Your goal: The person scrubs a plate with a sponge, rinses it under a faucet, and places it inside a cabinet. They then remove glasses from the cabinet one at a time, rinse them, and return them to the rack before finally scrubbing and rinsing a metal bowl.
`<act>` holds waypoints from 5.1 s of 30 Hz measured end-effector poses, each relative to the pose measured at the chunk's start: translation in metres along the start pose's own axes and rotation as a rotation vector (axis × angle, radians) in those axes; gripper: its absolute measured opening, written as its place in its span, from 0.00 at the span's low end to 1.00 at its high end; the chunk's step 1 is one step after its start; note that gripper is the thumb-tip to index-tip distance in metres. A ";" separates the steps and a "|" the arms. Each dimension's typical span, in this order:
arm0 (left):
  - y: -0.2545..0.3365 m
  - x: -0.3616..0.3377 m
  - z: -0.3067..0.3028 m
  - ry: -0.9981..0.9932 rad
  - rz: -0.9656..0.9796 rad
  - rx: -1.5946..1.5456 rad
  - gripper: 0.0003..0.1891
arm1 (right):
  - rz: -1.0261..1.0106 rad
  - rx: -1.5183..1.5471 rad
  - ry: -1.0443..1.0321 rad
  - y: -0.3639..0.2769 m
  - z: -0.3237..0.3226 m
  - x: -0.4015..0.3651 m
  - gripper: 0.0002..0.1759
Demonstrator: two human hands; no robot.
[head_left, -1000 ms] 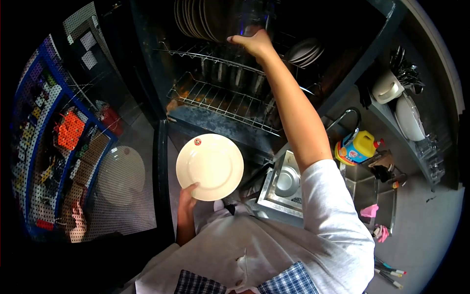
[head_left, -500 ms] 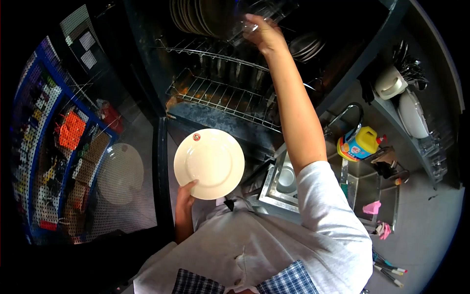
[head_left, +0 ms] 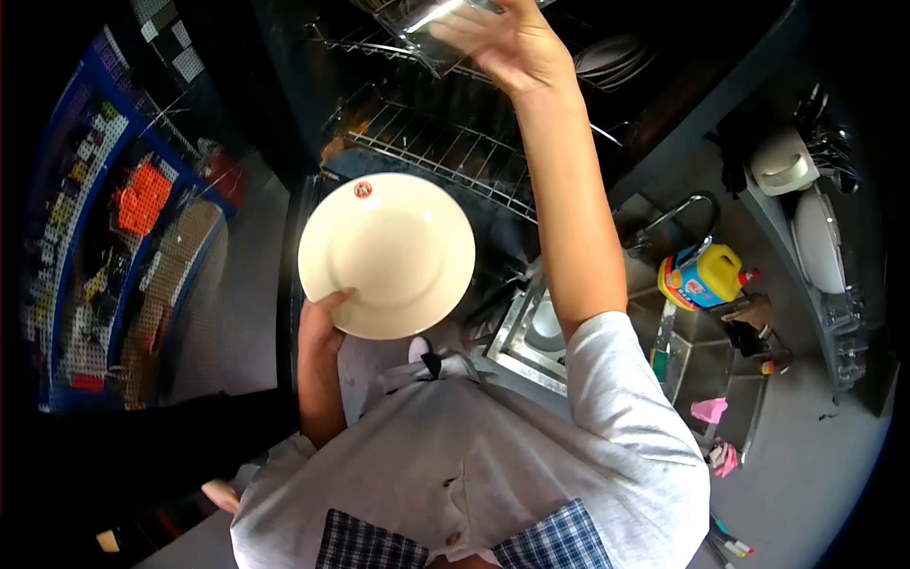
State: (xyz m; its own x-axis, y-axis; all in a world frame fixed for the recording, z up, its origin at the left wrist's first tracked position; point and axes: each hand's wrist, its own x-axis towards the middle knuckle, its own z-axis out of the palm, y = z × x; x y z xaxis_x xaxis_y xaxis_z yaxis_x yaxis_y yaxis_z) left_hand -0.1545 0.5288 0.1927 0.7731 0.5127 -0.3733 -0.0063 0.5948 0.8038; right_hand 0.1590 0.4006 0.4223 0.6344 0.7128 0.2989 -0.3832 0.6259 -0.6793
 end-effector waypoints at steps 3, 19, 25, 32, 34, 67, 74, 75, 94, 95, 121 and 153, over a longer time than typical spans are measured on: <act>0.009 -0.011 0.006 0.048 0.037 -0.030 0.26 | 0.035 0.029 -0.091 0.020 0.010 -0.017 0.10; -0.045 -0.016 -0.019 0.233 0.012 -0.066 0.31 | 0.602 0.204 -0.089 0.191 -0.014 -0.068 0.24; -0.048 -0.003 -0.033 0.299 -0.028 -0.060 0.29 | 0.593 -0.018 -0.032 0.212 -0.060 -0.027 0.12; -0.023 0.016 -0.021 0.270 0.010 -0.107 0.28 | 0.579 -0.224 -0.021 0.211 -0.102 0.029 0.10; -0.023 0.027 -0.025 0.235 0.050 -0.132 0.28 | 0.562 -0.273 -0.005 0.208 -0.108 0.045 0.08; -0.024 0.047 -0.039 0.330 0.017 -0.091 0.28 | -0.223 -0.989 0.144 0.267 -0.179 0.134 0.37; -0.025 0.044 -0.043 0.287 0.032 -0.115 0.29 | -0.229 -1.124 0.190 0.266 -0.174 0.129 0.36; -0.024 0.043 -0.042 0.282 0.022 -0.112 0.29 | -0.215 -1.148 0.194 0.263 -0.171 0.128 0.37; -0.028 0.057 -0.032 0.085 0.012 -0.078 0.29 | -0.527 -1.443 0.242 0.063 0.018 -0.015 0.06; -0.031 0.059 -0.032 0.079 0.037 -0.076 0.29 | -0.679 -1.505 0.387 0.037 0.018 -0.007 0.05; -0.053 0.066 -0.022 0.021 -0.039 -0.203 0.26 | -0.547 -1.587 0.364 -0.023 -0.160 0.106 0.46; -0.009 0.045 -0.018 0.079 0.012 -0.048 0.29 | -0.151 -1.011 -0.066 0.065 0.031 -0.012 0.56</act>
State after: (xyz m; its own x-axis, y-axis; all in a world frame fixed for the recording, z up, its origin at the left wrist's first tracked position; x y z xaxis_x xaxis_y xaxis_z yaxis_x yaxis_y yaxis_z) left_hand -0.1306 0.5579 0.1607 0.7205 0.5662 -0.4003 -0.0476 0.6163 0.7861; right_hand 0.1057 0.4426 0.3954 0.5796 0.6835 0.4437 0.4622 0.1727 -0.8698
